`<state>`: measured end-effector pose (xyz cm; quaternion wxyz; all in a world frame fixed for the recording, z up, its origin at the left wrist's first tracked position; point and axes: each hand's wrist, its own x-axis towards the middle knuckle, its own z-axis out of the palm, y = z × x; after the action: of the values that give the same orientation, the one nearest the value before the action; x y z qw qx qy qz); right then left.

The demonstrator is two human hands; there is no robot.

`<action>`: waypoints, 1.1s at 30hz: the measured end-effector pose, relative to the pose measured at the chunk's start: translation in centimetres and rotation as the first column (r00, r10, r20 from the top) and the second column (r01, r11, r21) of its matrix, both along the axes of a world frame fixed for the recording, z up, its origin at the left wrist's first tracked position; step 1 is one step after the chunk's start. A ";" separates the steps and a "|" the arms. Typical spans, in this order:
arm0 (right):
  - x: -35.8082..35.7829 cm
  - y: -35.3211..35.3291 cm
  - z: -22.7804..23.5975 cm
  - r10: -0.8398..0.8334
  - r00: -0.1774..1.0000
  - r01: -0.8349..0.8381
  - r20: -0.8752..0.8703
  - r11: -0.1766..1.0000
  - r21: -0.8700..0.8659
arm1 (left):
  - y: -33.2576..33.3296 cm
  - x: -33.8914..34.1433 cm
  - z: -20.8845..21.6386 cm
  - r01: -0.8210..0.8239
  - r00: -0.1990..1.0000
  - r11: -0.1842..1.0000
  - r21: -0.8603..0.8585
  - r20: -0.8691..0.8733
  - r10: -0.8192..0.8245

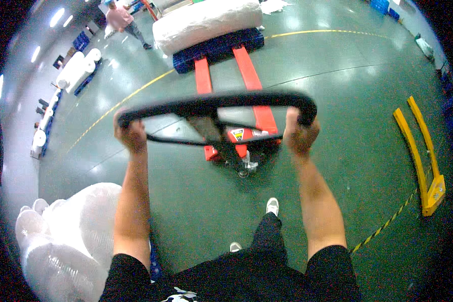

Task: The person moves a large white cylindrical roll wrapped in plastic from a blue pallet onto the floor, then uses a red manual pallet jack to reposition the pallet and roll. They also handle a blue plastic pallet and coordinate with coworkers to shift the roll.

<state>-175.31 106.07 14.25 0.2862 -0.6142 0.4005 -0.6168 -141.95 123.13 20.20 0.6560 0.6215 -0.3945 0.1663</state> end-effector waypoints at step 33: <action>-0.6 2.1 1.8 0.082 0.989 -0.066 -0.124 0.989 0.130 | 5.1 -1.1 -1.0 0.249 0.966 0.937 0.243 -0.137 -0.221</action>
<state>-175.89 108.13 16.09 0.3206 -0.6480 0.4329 -0.5384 -143.02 128.21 19.19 0.6050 0.6580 -0.4484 0.0001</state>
